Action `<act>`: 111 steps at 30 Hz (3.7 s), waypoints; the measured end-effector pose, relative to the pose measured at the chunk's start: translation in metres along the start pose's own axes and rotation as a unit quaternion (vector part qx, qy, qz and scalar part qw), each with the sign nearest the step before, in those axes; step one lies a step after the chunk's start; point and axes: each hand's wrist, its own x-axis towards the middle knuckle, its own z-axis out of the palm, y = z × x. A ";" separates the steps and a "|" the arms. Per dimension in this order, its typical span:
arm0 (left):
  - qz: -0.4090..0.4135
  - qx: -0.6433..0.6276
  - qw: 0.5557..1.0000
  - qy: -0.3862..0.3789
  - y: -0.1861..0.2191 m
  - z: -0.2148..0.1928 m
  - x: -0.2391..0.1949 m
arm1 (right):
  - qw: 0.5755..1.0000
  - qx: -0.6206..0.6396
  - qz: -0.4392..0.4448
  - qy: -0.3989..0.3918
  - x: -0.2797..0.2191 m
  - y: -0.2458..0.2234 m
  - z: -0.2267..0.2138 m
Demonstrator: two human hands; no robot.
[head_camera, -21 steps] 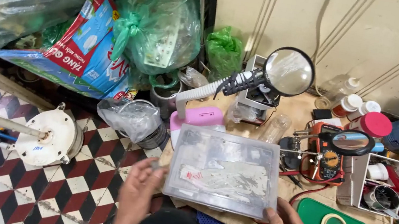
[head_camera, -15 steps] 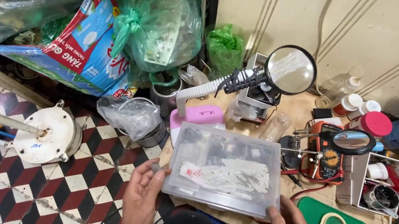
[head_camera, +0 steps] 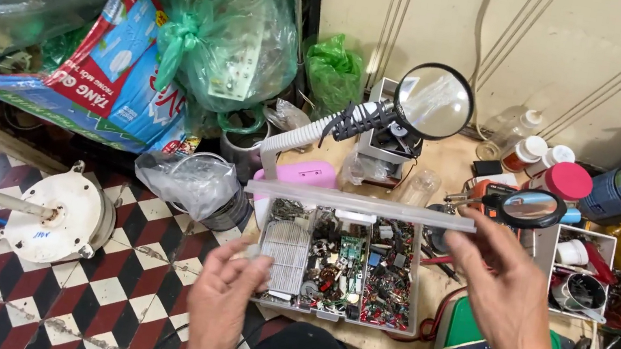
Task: The person opens a plastic compartment box filled with electronic components, sifts through the parts with their hands, and then transfers some components into a plastic bag. They also handle small metal trays containing parts.
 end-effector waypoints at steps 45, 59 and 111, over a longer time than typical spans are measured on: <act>0.017 0.068 0.991 -0.116 -0.011 0.057 0.072 | 0.996 0.004 -0.085 -0.006 0.108 0.002 -0.001; 0.195 0.593 0.755 -0.199 -0.007 0.085 0.080 | 0.993 -0.006 -0.119 -0.008 0.111 0.014 -0.002; 0.136 0.616 0.744 -0.220 -0.003 0.077 0.075 | 0.990 -0.008 -0.138 -0.017 0.111 0.017 -0.003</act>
